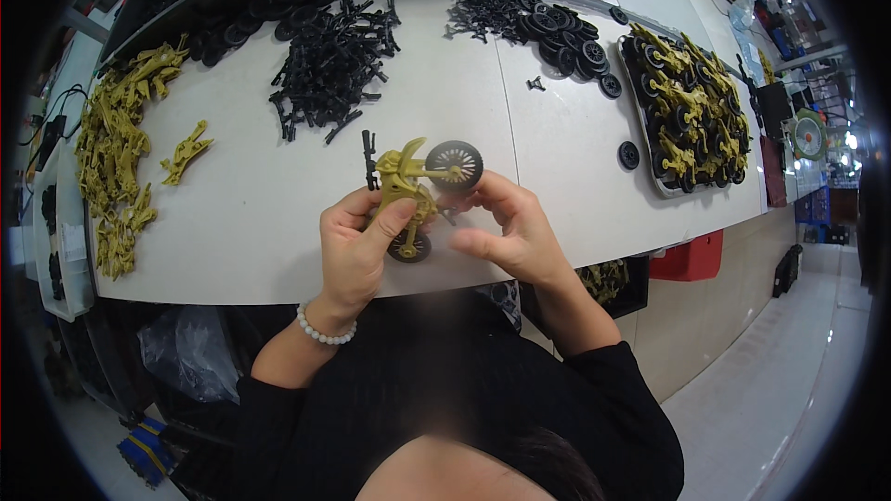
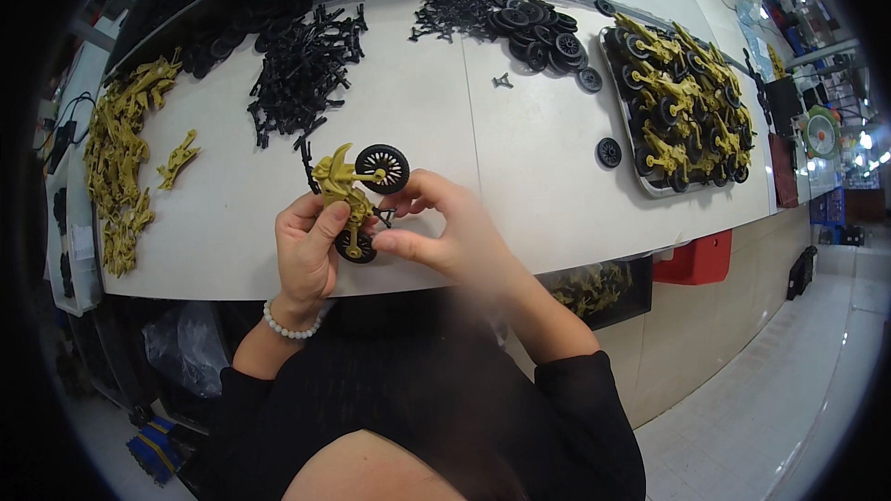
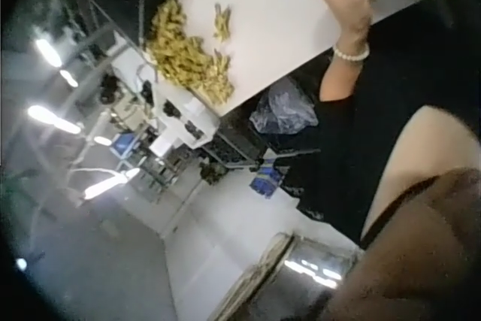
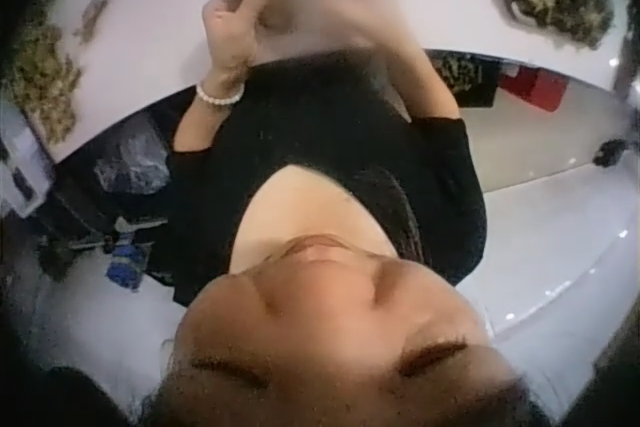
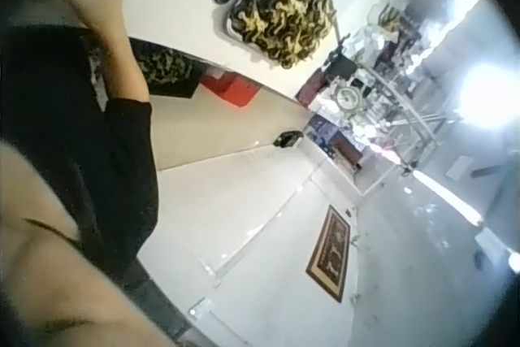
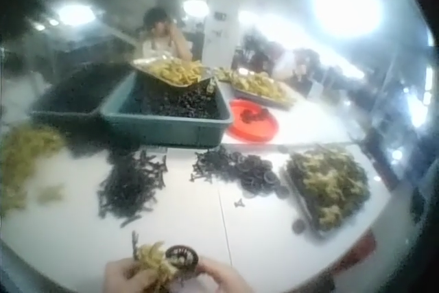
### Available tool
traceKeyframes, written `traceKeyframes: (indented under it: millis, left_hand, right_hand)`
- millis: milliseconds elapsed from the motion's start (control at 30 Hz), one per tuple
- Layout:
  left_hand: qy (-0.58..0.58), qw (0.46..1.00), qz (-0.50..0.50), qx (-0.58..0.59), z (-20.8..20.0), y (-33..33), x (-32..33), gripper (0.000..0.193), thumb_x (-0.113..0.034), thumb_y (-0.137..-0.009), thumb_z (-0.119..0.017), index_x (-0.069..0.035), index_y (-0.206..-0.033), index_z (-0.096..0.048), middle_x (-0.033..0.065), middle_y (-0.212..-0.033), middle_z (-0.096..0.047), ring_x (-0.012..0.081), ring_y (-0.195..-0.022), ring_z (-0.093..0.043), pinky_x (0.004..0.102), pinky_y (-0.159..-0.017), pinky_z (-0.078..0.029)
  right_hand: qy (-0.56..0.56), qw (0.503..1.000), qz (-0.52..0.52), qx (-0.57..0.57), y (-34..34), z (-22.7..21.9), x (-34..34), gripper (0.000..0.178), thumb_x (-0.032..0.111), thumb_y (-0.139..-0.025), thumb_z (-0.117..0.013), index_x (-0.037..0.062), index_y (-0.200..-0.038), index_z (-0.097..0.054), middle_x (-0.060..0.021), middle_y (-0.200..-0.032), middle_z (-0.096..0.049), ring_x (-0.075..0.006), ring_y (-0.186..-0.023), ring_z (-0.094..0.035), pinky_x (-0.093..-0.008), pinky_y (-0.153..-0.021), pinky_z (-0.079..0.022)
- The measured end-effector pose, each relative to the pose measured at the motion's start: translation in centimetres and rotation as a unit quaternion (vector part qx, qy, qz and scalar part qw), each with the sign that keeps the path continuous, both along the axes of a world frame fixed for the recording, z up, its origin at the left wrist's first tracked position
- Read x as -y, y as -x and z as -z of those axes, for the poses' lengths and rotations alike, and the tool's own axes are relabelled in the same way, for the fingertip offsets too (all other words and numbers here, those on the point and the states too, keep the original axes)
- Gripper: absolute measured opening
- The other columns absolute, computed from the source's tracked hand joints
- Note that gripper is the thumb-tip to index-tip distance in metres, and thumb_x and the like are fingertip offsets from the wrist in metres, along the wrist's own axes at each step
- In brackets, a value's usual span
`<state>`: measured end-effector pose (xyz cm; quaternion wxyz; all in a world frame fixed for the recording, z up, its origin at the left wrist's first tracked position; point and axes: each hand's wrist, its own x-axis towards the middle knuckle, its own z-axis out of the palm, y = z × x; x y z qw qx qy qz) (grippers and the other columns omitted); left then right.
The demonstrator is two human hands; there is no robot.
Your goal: The person assembles toy motorcycles by attaching wheels and black plastic parts into motorcycle frame halves, pressing the frame pieces together, and placing the assembled motorcycles onto a metal tray.
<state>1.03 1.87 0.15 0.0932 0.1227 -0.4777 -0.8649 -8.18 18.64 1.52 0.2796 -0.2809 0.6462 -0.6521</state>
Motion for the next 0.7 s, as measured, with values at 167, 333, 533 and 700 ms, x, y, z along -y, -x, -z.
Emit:
traceKeyframes:
  millis: [167,333,533,700]
  left_hand:
    - [0.187,0.979,0.073,0.019,-0.9,-0.1,0.0,0.018,-0.007,-0.088,-0.067,0.005,-0.102,-0.066,0.0068,-0.085,-0.07,0.0079,-0.075,-0.062,0.0214,-0.069,-0.049]
    - [0.211,0.963,0.154,0.072,-1.0,1.0,-0.4,0.041,-0.017,-0.082,-0.075,0.003,-0.115,-0.062,0.0083,-0.094,-0.069,0.0087,-0.083,-0.061,0.0223,-0.071,-0.047]
    - [0.264,0.952,0.158,0.011,-1.4,1.9,-0.6,0.079,-0.029,-0.078,-0.078,-0.002,-0.141,-0.037,0.013,-0.122,-0.06,0.0188,-0.108,-0.056,0.0319,-0.089,-0.043]
    - [0.415,0.901,0.126,0.007,-0.9,1.3,0.0,0.056,-0.01,-0.081,-0.071,-0.002,-0.132,-0.049,0.0089,-0.119,-0.06,0.0177,-0.103,-0.057,0.0286,-0.084,-0.046]
  right_hand:
    - [0.0,0.995,0.087,-0.051,0.7,-1.1,-1.2,0.046,0.01,-0.073,-0.079,-0.0016,-0.114,-0.062,-0.0068,-0.1,-0.066,-0.014,-0.092,-0.061,-0.0271,-0.084,-0.047]
    - [-0.069,0.993,0.065,-0.069,1.3,-1.9,-2.4,0.027,0.006,-0.077,-0.075,-0.0011,-0.101,-0.067,-0.0093,-0.092,-0.069,-0.0133,-0.086,-0.064,-0.026,-0.079,-0.05]
    - [0.096,0.936,0.327,-0.091,7.6,-2.3,-12.5,0.018,0.004,-0.086,-0.066,-0.001,-0.103,-0.067,-0.0056,-0.094,-0.069,-0.0113,-0.082,-0.065,-0.0228,-0.074,-0.053]
    - [0.159,0.842,0.506,-0.095,17.7,-5.1,-28.4,0.014,0.017,-0.09,-0.066,0.0078,-0.101,-0.066,-0.0015,-0.092,-0.068,-0.0086,-0.077,-0.062,-0.0223,-0.062,-0.05]
